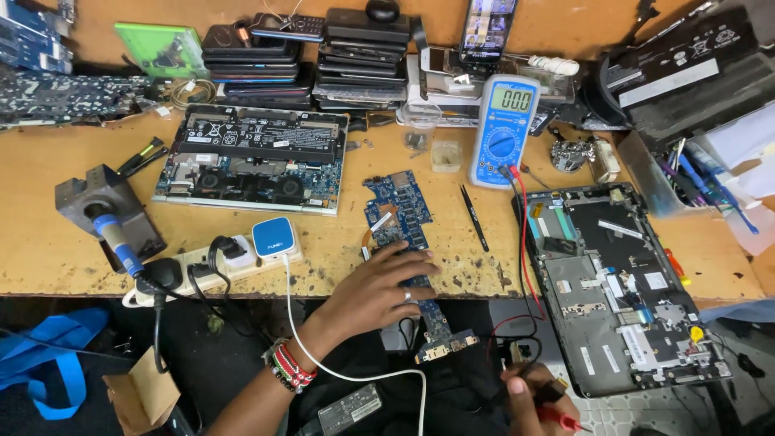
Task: Testing and diagnosing laptop motherboard components using a multimeter and power supply.
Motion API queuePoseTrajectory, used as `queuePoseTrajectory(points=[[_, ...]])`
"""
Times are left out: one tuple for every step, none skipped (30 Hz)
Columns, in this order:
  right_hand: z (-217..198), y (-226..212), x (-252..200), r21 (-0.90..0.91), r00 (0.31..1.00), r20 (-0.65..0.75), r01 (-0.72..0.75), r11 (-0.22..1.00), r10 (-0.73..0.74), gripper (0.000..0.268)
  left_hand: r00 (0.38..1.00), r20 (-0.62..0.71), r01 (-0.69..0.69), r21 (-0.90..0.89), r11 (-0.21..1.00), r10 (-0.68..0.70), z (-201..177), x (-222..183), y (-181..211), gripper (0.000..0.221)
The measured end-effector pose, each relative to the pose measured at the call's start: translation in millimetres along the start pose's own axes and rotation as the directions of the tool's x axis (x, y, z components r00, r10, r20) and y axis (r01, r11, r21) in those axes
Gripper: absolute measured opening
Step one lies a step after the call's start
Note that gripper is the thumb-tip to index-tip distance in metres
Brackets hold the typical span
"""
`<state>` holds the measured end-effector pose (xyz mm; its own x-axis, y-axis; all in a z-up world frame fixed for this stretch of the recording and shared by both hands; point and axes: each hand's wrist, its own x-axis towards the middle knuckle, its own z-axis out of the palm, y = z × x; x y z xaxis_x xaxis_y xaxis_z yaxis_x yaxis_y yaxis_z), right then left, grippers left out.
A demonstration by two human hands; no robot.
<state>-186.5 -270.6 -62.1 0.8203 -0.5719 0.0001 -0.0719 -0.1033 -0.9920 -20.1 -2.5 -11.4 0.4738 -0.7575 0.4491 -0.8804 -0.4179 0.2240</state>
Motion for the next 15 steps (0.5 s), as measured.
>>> queuePoseTrajectory(points=[[-11, 7, 1, -0.021, 0.997, 0.038, -0.070, 0.997, 0.071, 0.027, 0.995, -0.101, -0.020, -0.033, 0.999, 0.017, 0, 1, 1, 0.032], [-21, 14, 3, -0.045, 0.987, 0.074, -0.139, 0.989, 0.142, 0.031, 0.979, -0.201, -0.044, -0.063, 0.997, 0.030, 1, 3, 2, 0.031], [-23, 14, 2, -0.044, 0.988, 0.070, -0.137, 0.990, 0.140, 0.031, 0.979, -0.202, -0.048, -0.064, 0.997, 0.035, 4, 8, -1, 0.031], [-24, 13, 1, -0.016, 0.980, 0.052, -0.193, 0.981, 0.194, 0.029, 0.947, -0.319, -0.073, -0.076, 0.994, 0.046, 7, 14, -3, 0.037], [-25, 13, 0, 0.012, 0.968, 0.037, -0.249, 0.969, 0.248, 0.027, 0.901, -0.430, -0.098, -0.085, 0.992, 0.052, 9, 19, -4, 0.044], [-29, 24, 3, 0.013, 0.968, 0.035, -0.247, 0.969, 0.247, 0.027, 0.901, -0.431, -0.101, -0.085, 0.991, 0.054, 12, 25, -7, 0.044], [-34, 34, 7, -0.011, 0.974, 0.103, -0.204, 0.979, 0.204, 0.026, 0.846, -0.532, -0.100, -0.122, 0.987, 0.020, 15, 32, -10, 0.041], [-38, 44, 11, -0.031, 0.972, 0.171, -0.159, 0.987, 0.162, 0.025, 0.781, -0.625, -0.104, -0.159, 0.982, -0.019, 17, 38, -12, 0.039], [-32, 39, 9, -0.030, 0.973, 0.170, -0.154, 0.988, 0.157, 0.025, 0.779, -0.627, -0.106, -0.156, 0.982, -0.015, 10, 47, -8, 0.039], [-27, 34, 7, 0.026, 0.976, 0.175, -0.137, 0.990, 0.130, 0.025, 0.687, -0.717, -0.071, -0.232, 0.970, -0.121, 3, 55, -4, 0.041], [-21, 29, 4, 0.082, 0.979, 0.178, -0.120, 0.989, 0.104, 0.025, 0.580, -0.782, -0.047, -0.313, 0.949, -0.229, -4, 63, 1, 0.044], [-19, 43, 5, 0.084, 0.979, 0.176, -0.118, 0.990, 0.101, 0.025, 0.580, -0.783, -0.050, -0.311, 0.949, -0.226, -12, 70, 9, 0.044], [-17, 57, 5, 0.004, 0.990, 0.069, -0.126, 0.992, 0.126, 0.024, 0.449, -0.818, 0.017, -0.394, 0.919, -0.359, -20, 77, 17, 0.025], [-14, 71, 5, -0.073, 0.989, -0.040, -0.144, 0.987, 0.141, 0.028, 0.301, -0.824, 0.069, -0.482, 0.873, -0.479, -28, 84, 25, 0.025], [-12, 74, 5, -0.070, 0.989, -0.041, -0.143, 0.987, 0.140, 0.028, 0.303, -0.825, 0.067, -0.480, 0.874, -0.477, -28, 85, 29, 0.025]])
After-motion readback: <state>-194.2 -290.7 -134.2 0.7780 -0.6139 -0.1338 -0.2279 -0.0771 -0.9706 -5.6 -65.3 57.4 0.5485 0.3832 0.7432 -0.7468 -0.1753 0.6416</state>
